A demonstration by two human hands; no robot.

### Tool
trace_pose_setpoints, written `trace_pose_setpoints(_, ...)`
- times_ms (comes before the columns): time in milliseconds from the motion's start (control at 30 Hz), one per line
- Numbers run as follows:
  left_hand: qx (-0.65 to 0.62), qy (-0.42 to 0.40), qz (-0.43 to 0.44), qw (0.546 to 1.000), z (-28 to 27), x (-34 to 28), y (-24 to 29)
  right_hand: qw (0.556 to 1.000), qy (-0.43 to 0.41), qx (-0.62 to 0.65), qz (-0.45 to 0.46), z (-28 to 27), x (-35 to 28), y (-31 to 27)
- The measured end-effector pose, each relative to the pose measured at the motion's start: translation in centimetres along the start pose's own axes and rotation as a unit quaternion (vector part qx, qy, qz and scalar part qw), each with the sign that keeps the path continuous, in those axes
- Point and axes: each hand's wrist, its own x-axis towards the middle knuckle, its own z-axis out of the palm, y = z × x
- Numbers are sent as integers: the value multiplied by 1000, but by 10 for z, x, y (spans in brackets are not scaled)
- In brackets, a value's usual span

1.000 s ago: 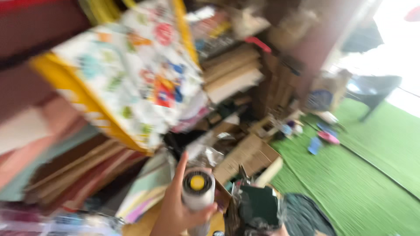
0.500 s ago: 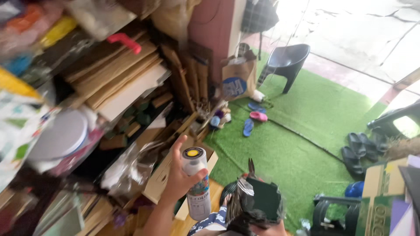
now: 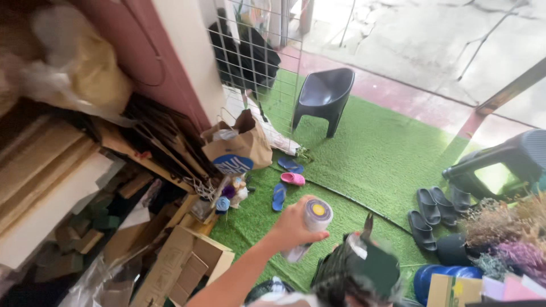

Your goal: The person trims the stems of white roses using scissors and then sprays one of the roses with a can of yellow floral spray.

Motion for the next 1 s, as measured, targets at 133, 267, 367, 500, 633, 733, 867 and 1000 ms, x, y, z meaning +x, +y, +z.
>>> trace_pose_setpoints(133, 22, 43, -12, 999, 35, 87, 5, 997, -42, 70, -12, -59, 134, -117)
trace_pose_setpoints(267, 24, 109, -79, 991, 38, 180, 25, 956, -112, 270, -13, -86, 286, -168)
trace_pose_setpoints(367, -3, 184, -50, 982, 25, 235, 23, 958, -130, 255, -1, -82, 384, -193)
trace_pose_setpoints(500, -108, 247, -175, 947, 6, 326, 16, 960, -167, 217, -60, -52, 516, -279)
trace_pose_setpoints(633, -157, 381, -174, 894, 20, 406, -23, 896, -257, 343, -118, -37, 594, -355)
trace_pose_setpoints(733, -146, 368, -158, 905, -17, 491, -11, 914, -258, 280, -137, -12, 675, -392)
trace_pose_setpoints(867, -117, 363, -123, 916, -60, 565, 25, 921, -284, 213, -159, 6, 751, -435)
trace_pose_setpoints(1000, -108, 425, -90, 894, -106, 633, 13, 901, -360, 187, -152, 46, 841, -470)
